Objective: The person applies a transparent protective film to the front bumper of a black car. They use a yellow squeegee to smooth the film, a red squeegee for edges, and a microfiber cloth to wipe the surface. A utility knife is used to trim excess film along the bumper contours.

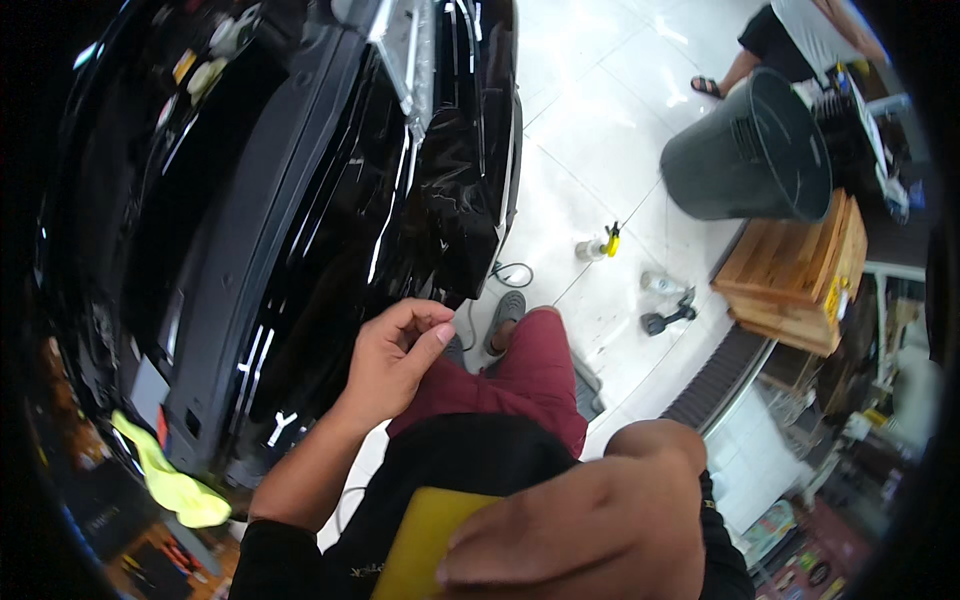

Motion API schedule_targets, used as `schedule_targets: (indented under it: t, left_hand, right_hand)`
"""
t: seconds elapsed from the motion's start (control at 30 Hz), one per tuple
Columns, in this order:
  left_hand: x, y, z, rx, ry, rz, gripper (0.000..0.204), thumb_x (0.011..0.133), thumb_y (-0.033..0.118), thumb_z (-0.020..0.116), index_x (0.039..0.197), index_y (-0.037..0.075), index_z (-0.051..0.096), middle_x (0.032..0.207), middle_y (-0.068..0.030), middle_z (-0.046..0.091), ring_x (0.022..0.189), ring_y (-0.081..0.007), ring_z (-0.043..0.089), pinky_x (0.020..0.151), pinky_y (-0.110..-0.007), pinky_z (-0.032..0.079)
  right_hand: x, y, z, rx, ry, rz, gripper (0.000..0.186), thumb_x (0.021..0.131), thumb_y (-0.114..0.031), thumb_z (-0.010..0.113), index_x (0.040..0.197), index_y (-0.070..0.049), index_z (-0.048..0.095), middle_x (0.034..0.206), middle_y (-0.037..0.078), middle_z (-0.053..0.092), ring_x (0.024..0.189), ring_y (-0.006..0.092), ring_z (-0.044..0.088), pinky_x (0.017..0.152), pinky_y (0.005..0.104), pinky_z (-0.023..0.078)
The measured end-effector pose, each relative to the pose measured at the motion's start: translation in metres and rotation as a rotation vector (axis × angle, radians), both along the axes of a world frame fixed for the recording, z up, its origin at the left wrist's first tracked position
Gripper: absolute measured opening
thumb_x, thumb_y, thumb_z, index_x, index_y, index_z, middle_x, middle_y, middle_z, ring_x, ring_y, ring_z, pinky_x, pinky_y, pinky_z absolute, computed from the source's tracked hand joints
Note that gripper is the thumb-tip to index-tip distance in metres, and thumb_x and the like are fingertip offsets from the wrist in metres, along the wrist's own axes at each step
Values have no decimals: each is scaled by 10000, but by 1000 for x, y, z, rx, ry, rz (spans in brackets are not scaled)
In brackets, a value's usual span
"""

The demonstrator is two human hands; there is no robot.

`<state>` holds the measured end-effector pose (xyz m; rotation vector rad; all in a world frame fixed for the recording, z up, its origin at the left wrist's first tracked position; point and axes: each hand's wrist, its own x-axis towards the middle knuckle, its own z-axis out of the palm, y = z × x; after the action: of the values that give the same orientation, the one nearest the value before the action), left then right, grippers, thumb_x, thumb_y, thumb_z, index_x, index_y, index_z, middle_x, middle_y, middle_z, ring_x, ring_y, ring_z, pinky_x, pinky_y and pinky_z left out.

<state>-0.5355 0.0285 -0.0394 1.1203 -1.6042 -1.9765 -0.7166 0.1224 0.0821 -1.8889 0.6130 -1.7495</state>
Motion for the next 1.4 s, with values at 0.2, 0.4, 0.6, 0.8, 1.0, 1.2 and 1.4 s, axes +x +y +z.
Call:
schedule_targets:
  t: [0.2, 0.4, 0.6, 0.8, 1.0, 1.2, 1.4]
  left_hand:
    - [-12, 53, -51, 445, 205, 505, 417, 1001, 139, 585, 1373, 9, 449, 1287, -158, 603, 1068, -242, 653, 909, -370, 530]
    - [-66, 52, -77, 473, 528, 1079, 396, 1020, 226, 557, 1360, 34, 490, 1354, -130, 566, 1230, -298, 580, 1038, -432, 473]
    - [-103, 61, -71, 502, 764, 1549, 255, 1018, 182, 547, 1204, 9, 536, 1321, -179, 589, 1265, -316, 556, 1058, -436, 473]
    - [-132, 36, -82, 539, 993, 1714, 156, 979, 145, 618, 1056, 22, 562, 1102, -142, 649, 1124, -306, 622, 994, -429, 502]
    - [-154, 22, -91, 390, 1075, 1786, 101, 985, 129, 618, 974, 43, 567, 893, -94, 614, 941, -267, 645, 940, -425, 539]
    - [-167, 19, -91, 237, 1219, 1697, 96, 978, 123, 632, 934, 93, 552, 864, -53, 607, 853, -199, 652, 837, -343, 514]
    - [-194, -2, -90, 229, 1056, 1721, 106, 958, 88, 648, 906, 103, 558, 883, -31, 659, 775, -157, 657, 813, -339, 525]
  right_hand:
    - [-94, -124, -77, 529, 387, -314, 511, 822, -154, 742, 1275, 21, 581, 1274, 191, 598, 1116, 348, 607, 983, 376, 479]
    - [-105, -201, -151, 276, 995, -306, 501, 797, -135, 762, 1238, 1, 566, 1146, 180, 607, 1079, 368, 549, 942, 441, 462]
    - [-108, -206, -147, 111, 946, -66, 445, 829, -124, 732, 1233, -29, 574, 1073, 168, 609, 1028, 360, 547, 910, 440, 461]
    - [-107, -211, -160, 104, 914, 5, 489, 823, -162, 743, 1260, -61, 548, 1197, 198, 544, 1132, 408, 508, 950, 496, 440]
    - [-109, -219, -148, 249, 1110, 57, 380, 826, -138, 740, 1177, -68, 613, 1071, 193, 585, 1031, 379, 545, 904, 465, 457]
    - [-102, -225, -138, 40, 1075, 129, 281, 834, -94, 716, 1112, -74, 683, 1013, 173, 594, 975, 354, 553, 876, 437, 467]
    - [-90, -233, -126, -106, 1121, 158, 132, 825, -82, 703, 945, -31, 684, 991, 151, 610, 971, 351, 560, 861, 421, 475]
